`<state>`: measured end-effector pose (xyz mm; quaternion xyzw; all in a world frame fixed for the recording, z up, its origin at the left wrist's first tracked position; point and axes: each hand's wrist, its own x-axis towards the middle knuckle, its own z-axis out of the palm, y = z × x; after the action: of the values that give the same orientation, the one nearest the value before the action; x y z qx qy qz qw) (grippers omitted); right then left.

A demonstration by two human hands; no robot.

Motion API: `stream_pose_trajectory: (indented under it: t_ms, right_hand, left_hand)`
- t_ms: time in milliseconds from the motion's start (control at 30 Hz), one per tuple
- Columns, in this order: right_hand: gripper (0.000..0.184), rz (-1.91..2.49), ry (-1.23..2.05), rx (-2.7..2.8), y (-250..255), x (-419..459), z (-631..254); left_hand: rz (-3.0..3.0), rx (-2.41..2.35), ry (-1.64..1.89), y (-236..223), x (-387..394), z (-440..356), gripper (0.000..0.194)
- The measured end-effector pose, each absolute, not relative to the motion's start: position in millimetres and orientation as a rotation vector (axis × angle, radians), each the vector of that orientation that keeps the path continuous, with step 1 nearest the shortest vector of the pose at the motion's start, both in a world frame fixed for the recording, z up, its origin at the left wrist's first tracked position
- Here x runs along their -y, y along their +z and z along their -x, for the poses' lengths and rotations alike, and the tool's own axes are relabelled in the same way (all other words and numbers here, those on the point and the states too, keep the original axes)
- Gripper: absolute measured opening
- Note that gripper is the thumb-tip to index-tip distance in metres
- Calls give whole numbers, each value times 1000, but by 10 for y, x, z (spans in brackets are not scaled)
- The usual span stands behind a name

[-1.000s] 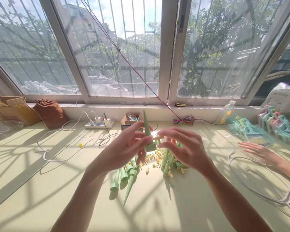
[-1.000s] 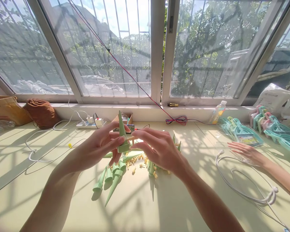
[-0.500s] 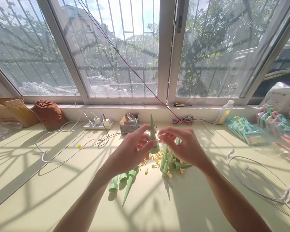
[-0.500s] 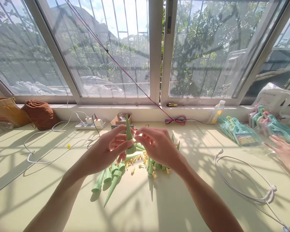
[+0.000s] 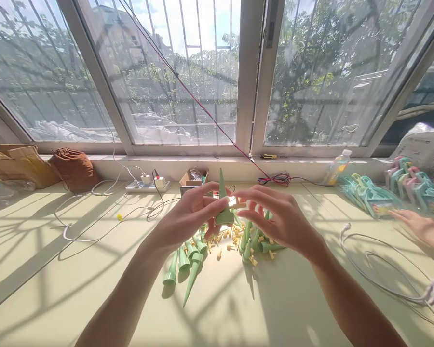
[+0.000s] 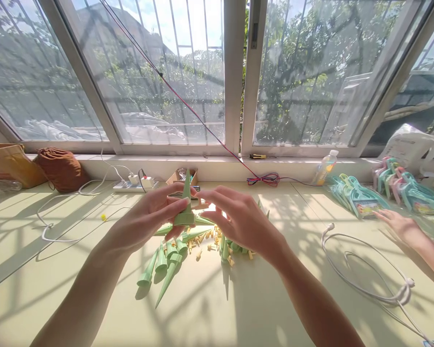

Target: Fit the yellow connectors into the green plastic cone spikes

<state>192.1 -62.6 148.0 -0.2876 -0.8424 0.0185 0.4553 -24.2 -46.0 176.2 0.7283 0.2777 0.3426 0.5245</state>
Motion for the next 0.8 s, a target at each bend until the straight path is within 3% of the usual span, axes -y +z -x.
stream_pose_trajectory:
  t_ms: [267, 800]
  right_hand:
    - [22, 648, -14, 2073, 1471, 641, -1911]
    - [13, 829, 13, 2213, 1490, 686, -1952]
  left_hand:
    - [-1727, -643, 776, 1775, 469, 225, 39]
    - [-2032, -801, 881, 1666, 484, 219, 30]
